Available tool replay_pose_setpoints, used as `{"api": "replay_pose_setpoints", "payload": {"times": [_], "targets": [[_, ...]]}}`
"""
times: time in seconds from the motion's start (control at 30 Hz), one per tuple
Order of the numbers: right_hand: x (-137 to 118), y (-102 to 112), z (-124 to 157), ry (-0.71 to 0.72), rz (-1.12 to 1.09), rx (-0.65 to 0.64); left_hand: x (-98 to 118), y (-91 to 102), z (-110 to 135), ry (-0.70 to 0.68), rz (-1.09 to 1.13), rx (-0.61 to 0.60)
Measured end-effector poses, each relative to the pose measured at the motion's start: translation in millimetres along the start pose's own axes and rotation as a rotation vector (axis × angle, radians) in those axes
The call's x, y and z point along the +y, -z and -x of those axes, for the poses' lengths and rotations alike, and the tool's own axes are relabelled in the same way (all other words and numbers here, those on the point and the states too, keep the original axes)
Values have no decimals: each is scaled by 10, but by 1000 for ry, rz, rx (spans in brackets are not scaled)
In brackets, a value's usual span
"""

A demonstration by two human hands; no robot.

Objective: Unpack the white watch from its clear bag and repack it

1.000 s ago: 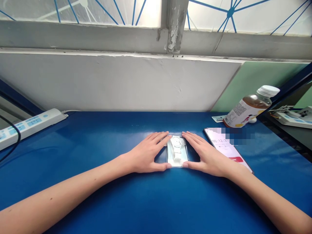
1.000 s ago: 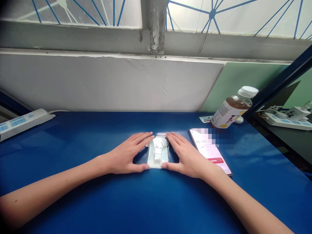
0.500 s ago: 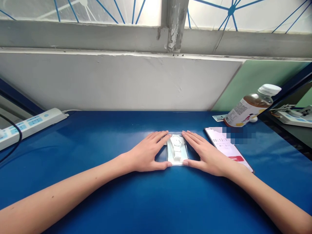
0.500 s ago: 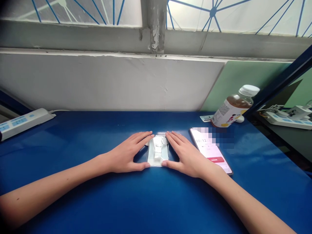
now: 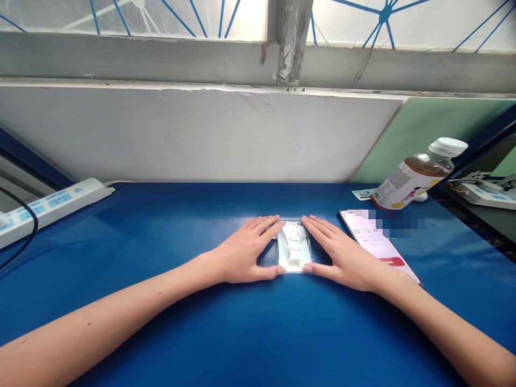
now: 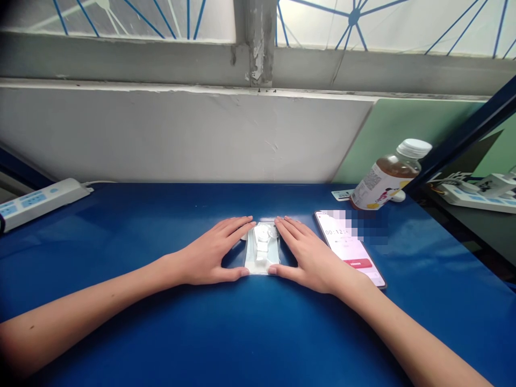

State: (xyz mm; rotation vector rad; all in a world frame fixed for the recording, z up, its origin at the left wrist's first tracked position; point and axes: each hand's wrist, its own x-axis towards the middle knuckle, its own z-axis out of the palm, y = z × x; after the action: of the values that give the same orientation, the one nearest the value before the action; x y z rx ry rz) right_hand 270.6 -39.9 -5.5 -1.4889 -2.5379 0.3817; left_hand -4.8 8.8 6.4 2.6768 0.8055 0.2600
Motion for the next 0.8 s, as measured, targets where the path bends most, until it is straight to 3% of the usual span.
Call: {"api": "replay_pose_setpoints", "payload": {"times": [0.8], "targets": [[-84, 6, -4, 19, 57, 11, -7, -8, 9, 19, -1, -8]]}}
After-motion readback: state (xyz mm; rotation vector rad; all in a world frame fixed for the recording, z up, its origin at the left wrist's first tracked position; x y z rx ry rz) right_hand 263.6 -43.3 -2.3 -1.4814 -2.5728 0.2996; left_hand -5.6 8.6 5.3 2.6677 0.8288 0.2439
